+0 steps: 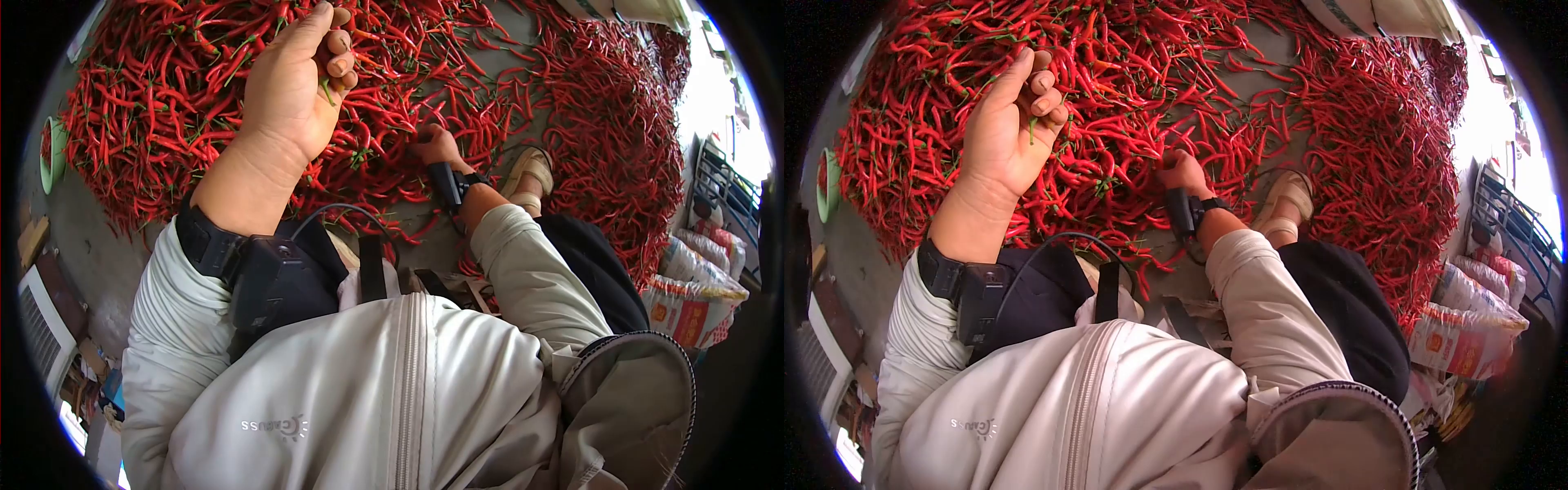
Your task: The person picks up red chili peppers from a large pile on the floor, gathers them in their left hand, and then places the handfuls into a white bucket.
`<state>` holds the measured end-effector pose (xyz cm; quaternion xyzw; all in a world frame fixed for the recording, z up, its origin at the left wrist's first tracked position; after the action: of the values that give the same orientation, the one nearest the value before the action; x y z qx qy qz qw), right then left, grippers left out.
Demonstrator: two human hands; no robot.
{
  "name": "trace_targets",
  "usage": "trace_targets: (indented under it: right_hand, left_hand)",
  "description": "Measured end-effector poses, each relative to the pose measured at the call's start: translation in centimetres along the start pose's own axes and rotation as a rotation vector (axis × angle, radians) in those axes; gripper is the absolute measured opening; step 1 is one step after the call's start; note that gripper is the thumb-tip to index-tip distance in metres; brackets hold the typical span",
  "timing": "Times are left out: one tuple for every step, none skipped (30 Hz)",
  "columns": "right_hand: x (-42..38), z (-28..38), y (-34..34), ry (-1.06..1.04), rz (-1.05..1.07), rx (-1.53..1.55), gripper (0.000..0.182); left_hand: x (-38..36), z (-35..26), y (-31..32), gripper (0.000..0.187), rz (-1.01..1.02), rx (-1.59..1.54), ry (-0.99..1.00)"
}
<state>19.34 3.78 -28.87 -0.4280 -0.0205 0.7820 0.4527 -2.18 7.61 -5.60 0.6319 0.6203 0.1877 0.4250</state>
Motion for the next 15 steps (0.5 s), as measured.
trace_targets:
  right_hand:
    - [-0.1,-0.1,0.5,0.001,-0.003,0.0,0.037]
    - [-0.2,-0.1,1.0,-0.01,-0.004,0.02,0.038]
    - [-0.2,-0.4,1.4,-0.021,-0.005,0.04,0.039]
    - [-0.1,-0.4,2.0,-0.014,0.072,0.046,0.04]
    - [-0.3,-0.4,2.0,-0.014,0.072,0.046,0.04]
    - [-0.5,-0.9,2.0,0.015,0.081,0.175,0.037]
    - [-1.0,-0.9,2.0,0.044,0.089,0.304,0.033]
    - [-1.4,-0.6,1.5,0.044,0.087,0.304,0.033]
    - [-1.9,0.0,0.8,-0.018,0.083,0.405,0.029]
    - [-2.4,0.8,0.1,-0.082,0.077,0.505,0.024]
    - [-2.9,1.4,-0.3,-0.082,0.072,0.504,0.024]
    - [-3.4,2.4,-0.7,-0.175,0.076,0.708,0.022]
    - [-3.8,3.1,-1.2,-0.27,0.079,0.912,0.019]
    - [-4.0,3.3,-1.3,-0.284,0.111,0.934,0.021]
    - [-4.2,3.5,-1.5,-0.284,0.108,0.933,0.021]
  left_hand:
    - [0.0,0.0,0.0,0.017,0.002,0.003,0.001]
    - [0.1,0.0,0.1,0.017,0.004,0.006,0.003]
    - [0.1,0.0,0.2,0.017,0.006,0.007,0.002]
    - [0.1,0.0,0.2,0.017,-0.001,0.014,0.006]
    - [0.1,0.0,0.2,0.017,-0.009,0.022,0.01]
    - [0.1,0.0,0.3,0.017,-0.009,0.022,0.009]
    - [0.1,0.0,0.3,0.017,-0.019,0.045,0.017]
    - [0.2,-0.1,0.3,0.018,-0.028,0.069,0.026]
    - [0.3,0.0,0.4,0.018,-0.027,0.067,0.025]
    - [0.3,0.2,0.3,0.018,-0.045,0.072,0.011]
    - [0.5,0.4,0.2,0.018,-0.062,0.076,-0.002]
    - [0.6,0.5,0.2,0.018,-0.058,0.074,-0.003]
    - [0.8,0.7,0.1,0.018,-0.063,0.073,-0.009]
    - [0.9,0.8,0.0,0.019,-0.069,0.072,-0.014]
    - [0.9,0.8,0.1,0.019,-0.067,0.07,-0.015]
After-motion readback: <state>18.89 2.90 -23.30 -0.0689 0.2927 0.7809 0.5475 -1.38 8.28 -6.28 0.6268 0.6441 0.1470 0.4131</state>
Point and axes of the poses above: each hand's wrist, its own x-axis towards the middle knuckle, its own y-axis out of the palm, z = x × y, the point moved 8 cm from there along x, towards the middle knuckle, and after that the axes turned 10 degrees about z, right-handed, at the moved point
